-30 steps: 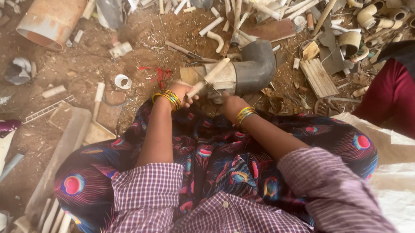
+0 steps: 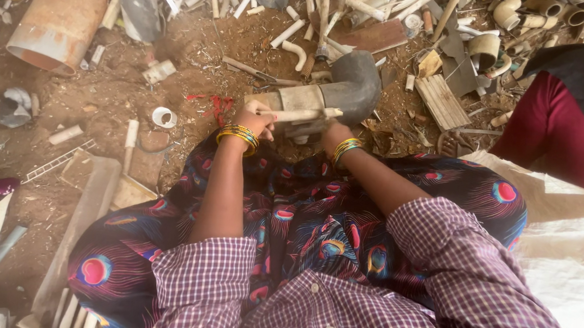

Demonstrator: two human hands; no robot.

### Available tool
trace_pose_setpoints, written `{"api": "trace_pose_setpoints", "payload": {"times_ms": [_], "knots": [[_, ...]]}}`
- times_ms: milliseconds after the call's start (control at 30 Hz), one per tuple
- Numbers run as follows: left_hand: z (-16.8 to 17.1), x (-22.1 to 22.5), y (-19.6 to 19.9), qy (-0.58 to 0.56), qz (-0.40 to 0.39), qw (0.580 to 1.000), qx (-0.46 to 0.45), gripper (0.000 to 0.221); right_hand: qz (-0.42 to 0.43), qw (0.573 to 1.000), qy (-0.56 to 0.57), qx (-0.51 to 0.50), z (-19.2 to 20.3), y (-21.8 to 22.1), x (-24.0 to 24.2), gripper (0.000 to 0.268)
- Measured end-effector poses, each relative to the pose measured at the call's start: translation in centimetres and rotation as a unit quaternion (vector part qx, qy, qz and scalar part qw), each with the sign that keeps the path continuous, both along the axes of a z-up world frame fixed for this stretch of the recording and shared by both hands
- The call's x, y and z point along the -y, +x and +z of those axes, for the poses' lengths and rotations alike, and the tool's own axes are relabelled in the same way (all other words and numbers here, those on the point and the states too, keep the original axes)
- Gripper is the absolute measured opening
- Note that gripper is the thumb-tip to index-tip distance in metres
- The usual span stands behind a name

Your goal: The person cleans and scrapes various PVC pipe fittings by hand and with a knife, clearing dirt and debris from the surfaces while sitting among a large pile of scrap material.

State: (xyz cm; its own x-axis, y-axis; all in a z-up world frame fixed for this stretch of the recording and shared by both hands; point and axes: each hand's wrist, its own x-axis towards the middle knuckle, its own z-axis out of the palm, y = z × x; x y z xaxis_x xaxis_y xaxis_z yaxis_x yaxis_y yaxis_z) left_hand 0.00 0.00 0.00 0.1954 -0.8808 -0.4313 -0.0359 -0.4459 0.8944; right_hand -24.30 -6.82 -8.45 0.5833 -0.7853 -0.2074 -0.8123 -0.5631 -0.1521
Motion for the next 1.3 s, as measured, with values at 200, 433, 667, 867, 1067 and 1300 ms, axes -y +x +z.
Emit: {"api": "trace_pose_setpoints", "payload": {"times_ms": [200, 433, 667, 867, 1067, 1300], "knots": [[1.1, 0.7, -0.3, -0.038, 0.127, 0.989, -0.065, 0.03, -0.036, 0.976, 0.088, 0.198, -1.1, 1.9, -1.8, 0.028], [1.8, 0.3, -0.8, -0.038, 0.245, 0.967, -0.049, 0.039, -0.164, 0.973, 0.082, 0.139, 0.1, 3.4, -2.1, 0.026], [0.8, 0.4, 1.6, -0.041, 0.286, 0.953, -0.095, 0.041, -0.125, 0.978, 0.116, 0.117, 1.2, 5.4, -4.4, 0.05], [0.9, 0.9, 1.2, -0.071, 0.244, 0.967, 0.0, 0.039, -0.27, 0.942, 0.101, 0.173, -2.0, 2.6, 1.0, 0.028], [0.8, 1.5, 0.1, -0.264, 0.081, 0.956, -0.098, 0.015, -0.29, 0.934, 0.113, 0.173, -3.4, 1.7, 1.2, 0.027], [0.8, 2.0, -1.5, -0.267, 0.195, 0.94, -0.084, 0.016, -0.205, 0.927, 0.121, 0.291, -0.5, 4.6, -3.3, 0.026]]}}
